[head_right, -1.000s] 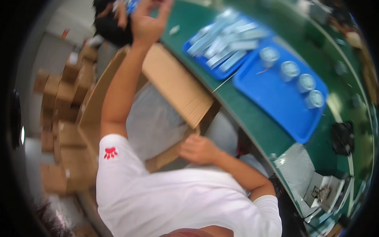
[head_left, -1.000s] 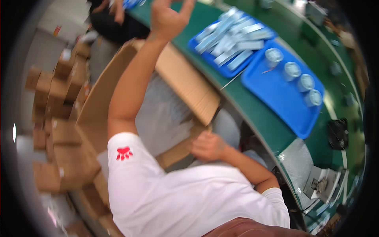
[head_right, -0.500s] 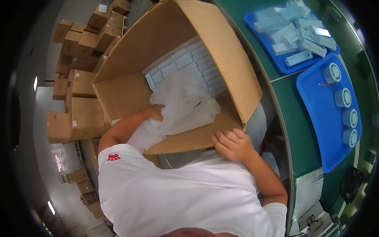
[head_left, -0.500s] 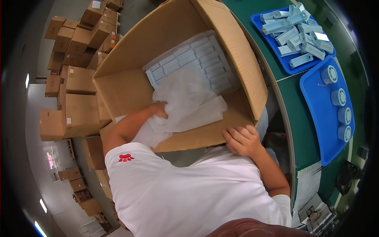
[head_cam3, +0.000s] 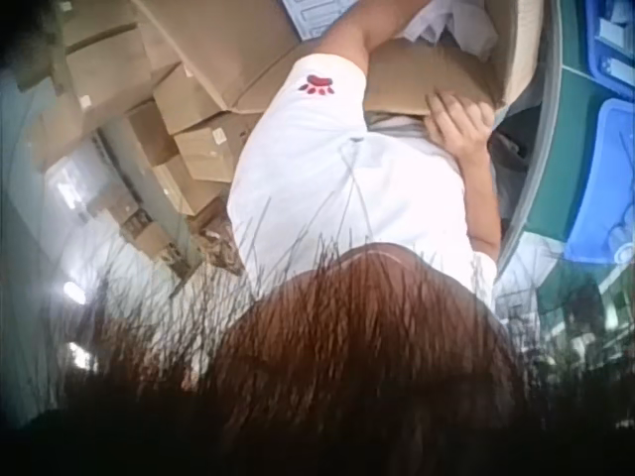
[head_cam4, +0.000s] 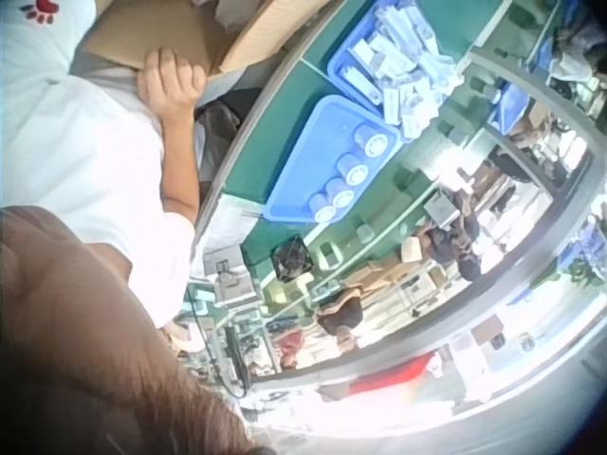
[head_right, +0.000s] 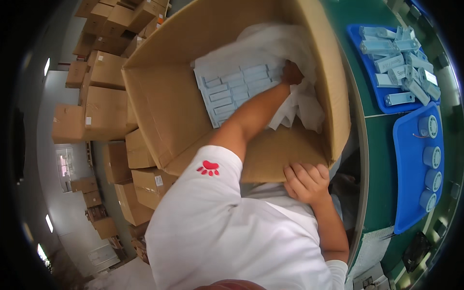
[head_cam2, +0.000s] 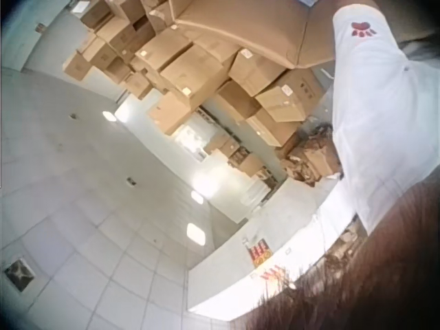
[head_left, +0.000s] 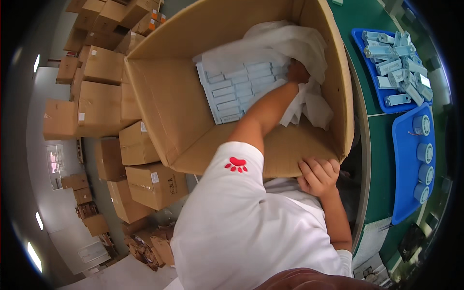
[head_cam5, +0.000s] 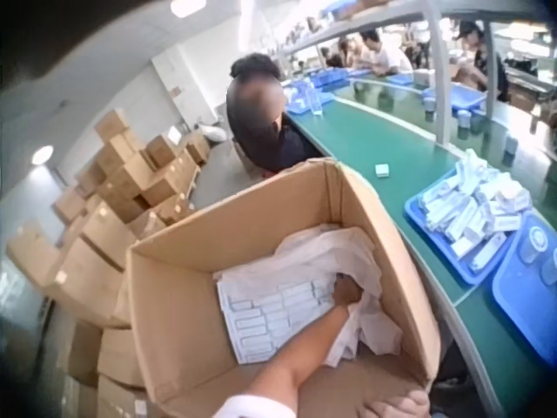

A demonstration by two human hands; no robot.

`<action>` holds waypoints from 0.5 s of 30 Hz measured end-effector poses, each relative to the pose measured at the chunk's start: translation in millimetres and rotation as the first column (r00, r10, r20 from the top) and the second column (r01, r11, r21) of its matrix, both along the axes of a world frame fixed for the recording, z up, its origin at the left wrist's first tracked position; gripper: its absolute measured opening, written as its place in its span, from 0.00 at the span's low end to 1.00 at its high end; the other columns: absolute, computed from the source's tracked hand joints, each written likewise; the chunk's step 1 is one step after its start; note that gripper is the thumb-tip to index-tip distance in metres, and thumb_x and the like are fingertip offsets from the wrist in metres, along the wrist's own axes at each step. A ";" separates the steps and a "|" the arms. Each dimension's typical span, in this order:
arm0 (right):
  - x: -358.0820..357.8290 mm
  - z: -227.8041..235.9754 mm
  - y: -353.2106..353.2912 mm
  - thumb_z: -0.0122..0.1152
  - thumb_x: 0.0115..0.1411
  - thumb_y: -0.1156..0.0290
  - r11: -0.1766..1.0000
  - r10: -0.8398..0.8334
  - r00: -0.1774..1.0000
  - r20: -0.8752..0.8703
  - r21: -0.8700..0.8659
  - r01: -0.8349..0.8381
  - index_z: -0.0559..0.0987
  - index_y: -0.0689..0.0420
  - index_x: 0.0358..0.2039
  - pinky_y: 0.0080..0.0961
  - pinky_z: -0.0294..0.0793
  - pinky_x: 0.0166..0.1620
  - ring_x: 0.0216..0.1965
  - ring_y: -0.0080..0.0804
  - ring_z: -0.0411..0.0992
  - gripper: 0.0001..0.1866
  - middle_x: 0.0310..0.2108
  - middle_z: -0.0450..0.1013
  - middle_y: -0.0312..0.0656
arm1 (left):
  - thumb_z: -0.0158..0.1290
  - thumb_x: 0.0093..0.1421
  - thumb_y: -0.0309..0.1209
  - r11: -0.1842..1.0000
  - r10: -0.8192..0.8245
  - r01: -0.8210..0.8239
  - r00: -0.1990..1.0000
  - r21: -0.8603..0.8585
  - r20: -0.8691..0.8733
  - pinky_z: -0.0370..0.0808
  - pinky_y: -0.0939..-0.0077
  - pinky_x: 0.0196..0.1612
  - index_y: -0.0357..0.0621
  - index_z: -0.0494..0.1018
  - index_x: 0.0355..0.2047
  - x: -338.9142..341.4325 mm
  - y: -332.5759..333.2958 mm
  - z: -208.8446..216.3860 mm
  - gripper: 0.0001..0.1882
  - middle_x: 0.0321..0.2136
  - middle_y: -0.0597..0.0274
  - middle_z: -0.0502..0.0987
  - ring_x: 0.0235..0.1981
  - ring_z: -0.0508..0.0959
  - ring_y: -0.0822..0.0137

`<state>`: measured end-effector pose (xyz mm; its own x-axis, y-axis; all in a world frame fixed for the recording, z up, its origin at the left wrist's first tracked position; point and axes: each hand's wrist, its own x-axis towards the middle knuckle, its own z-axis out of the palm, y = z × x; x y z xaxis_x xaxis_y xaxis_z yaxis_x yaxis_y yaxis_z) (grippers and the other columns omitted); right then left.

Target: The person unpacks small white rectangular packages from a large cardboard box and places them onto a blue tray on a green workbench. The person repeatedly reaches into the box, removes items, and arranges them on the tray.

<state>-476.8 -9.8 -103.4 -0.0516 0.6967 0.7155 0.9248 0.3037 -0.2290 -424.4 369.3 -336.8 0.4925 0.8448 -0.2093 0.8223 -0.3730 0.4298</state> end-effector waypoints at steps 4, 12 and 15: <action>5.5 -7.2 -2.3 0.64 0.45 0.68 0.999 -0.041 0.999 -0.010 -0.014 0.041 0.86 0.53 0.38 0.30 0.65 0.43 0.36 0.30 0.77 0.16 0.39 0.81 0.35 | 0.64 0.59 0.53 0.836 -0.480 0.491 0.871 -0.244 0.105 0.69 0.53 0.66 0.33 0.62 0.70 -58.3 11.9 63.7 0.49 0.67 0.39 0.67 0.68 0.68 0.48; -0.4 -0.9 3.7 0.64 0.48 0.68 0.998 -0.040 0.999 -0.015 0.040 0.040 0.85 0.50 0.37 0.27 0.64 0.42 0.35 0.27 0.77 0.14 0.37 0.81 0.33 | 0.64 0.56 0.42 0.813 -0.578 0.543 0.797 -0.210 -0.175 0.77 0.62 0.55 0.45 0.79 0.53 -314.9 7.2 83.3 0.26 0.54 0.49 0.76 0.51 0.79 0.53; -0.4 -0.4 5.0 0.64 0.47 0.67 0.998 -0.040 0.999 -0.007 0.039 0.040 0.85 0.51 0.37 0.28 0.65 0.42 0.35 0.28 0.77 0.14 0.37 0.81 0.34 | 0.63 0.55 0.38 0.790 -0.613 0.610 0.781 -0.061 -0.121 0.78 0.57 0.52 0.44 0.77 0.51 -312.2 -40.9 56.6 0.24 0.49 0.47 0.76 0.48 0.78 0.48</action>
<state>-477.2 -4.7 -103.8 -0.0196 0.6699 0.7422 0.9348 0.2755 -0.2240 -736.6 328.4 -280.3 0.8725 0.3708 -0.3183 0.4716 -0.8096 0.3495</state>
